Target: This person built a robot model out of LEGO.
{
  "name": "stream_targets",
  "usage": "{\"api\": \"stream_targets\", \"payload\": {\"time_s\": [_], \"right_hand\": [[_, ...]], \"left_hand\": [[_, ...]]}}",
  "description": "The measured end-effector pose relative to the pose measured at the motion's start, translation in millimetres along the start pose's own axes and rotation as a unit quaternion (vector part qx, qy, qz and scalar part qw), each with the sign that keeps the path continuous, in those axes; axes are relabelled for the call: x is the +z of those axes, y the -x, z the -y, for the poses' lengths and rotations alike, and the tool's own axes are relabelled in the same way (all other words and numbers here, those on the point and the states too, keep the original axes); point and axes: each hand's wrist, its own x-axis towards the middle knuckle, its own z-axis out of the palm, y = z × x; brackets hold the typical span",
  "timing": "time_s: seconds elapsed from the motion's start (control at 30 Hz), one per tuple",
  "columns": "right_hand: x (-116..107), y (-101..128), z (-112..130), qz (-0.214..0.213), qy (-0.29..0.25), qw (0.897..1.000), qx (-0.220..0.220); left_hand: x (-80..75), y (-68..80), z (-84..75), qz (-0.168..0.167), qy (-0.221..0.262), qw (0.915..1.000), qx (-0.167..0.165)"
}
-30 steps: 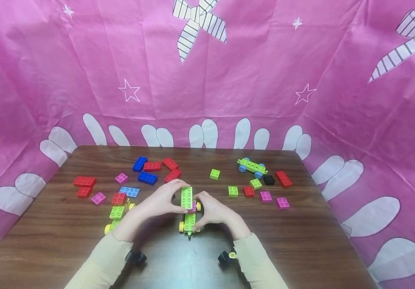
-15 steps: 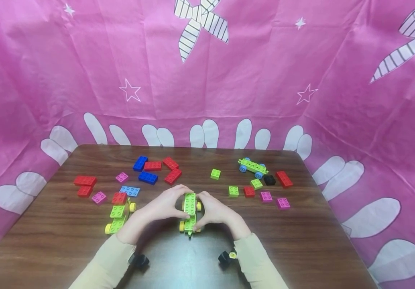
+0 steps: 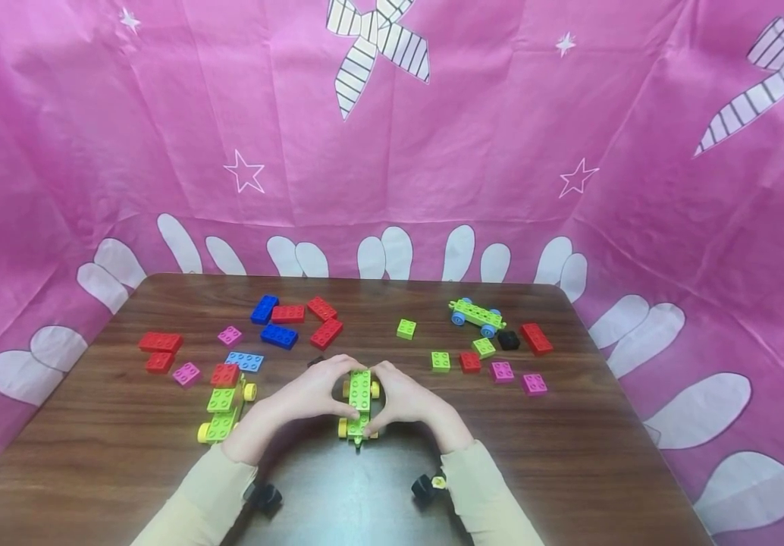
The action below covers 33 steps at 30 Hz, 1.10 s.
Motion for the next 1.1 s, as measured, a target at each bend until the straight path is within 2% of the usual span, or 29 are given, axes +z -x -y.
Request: {"api": "stream_targets", "payload": {"time_s": [0.63,1.1], "right_hand": [[0.3,-0.2,-2.0,0.002,-0.004,1.000,-0.001],[1.5,-0.7,-1.8,0.001,-0.008,1.000,-0.004]], "left_hand": [[2.8,-0.9,0.2,-0.020,-0.003,0.9998,-0.008],[4.4,-1.3,-1.1,-0.015,-0.003,0.9998,-0.015]]}}
